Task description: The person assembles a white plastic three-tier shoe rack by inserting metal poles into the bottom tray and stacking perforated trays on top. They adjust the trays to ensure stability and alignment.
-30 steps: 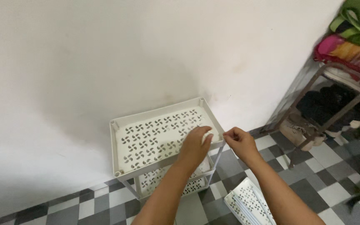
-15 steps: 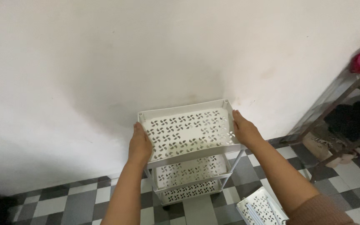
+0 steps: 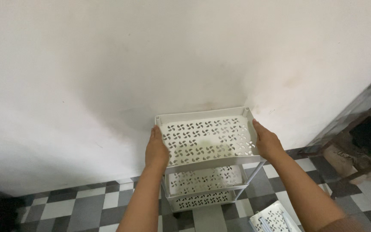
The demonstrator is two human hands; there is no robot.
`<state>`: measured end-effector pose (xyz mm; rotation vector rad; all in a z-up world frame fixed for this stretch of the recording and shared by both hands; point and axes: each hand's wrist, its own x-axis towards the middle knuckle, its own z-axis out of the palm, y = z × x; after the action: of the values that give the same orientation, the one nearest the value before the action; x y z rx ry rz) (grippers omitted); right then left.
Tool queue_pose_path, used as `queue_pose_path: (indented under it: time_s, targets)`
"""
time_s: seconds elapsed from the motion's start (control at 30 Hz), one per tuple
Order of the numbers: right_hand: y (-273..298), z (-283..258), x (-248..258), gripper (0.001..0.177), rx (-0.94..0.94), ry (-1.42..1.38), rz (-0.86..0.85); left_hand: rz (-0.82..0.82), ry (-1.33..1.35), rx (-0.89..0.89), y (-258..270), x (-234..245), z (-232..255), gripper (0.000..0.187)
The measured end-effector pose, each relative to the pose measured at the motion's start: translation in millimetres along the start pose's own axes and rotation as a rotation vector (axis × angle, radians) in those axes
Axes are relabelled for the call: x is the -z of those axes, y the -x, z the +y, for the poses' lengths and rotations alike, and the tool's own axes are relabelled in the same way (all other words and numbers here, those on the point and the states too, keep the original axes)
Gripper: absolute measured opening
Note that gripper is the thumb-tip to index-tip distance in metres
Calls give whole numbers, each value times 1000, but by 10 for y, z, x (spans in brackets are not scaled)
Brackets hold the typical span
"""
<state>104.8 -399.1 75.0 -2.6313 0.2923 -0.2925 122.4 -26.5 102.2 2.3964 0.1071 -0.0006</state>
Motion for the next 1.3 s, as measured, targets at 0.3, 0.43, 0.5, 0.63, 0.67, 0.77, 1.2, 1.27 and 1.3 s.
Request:
queue_pose_path:
  time_s: [0.3,0.43,0.5,0.63,0.67,0.77,1.2,1.27,1.3]
  targets:
    - [-57,34,16,56,16,-59,6,66,47,-9,56,-23,-9,86]
    - [-56,70,-2,57,-94,-123,-63,85,-36,-57,-25,-36,-57,80]
    - [-54,100,-9,57,40,-137,18,2,-80,10,-108,-12,-77,66]
    - [-162,210,32,46,-127,-293,-73,154,-1,-57,-268,11,-273,45]
    - [-233,240,61,46,-192,-417,-71,133,31,7,-350,-1,-314,44]
    - [-600,263,37,59,-345,-596,-142,98,191,125,-724,-53,-415,49]
    - [-1171,298,-291,93,-474,-390,-356,51,425,196,-1114,-355,-552,68]
    - [-1160,273,-282,92,-517,-507,-384,70,400,191,-1104,-366,-545,68]
    - [-1187,249,-281,92,-536,-566,-397,82,356,189,-1114,-347,-545,68]
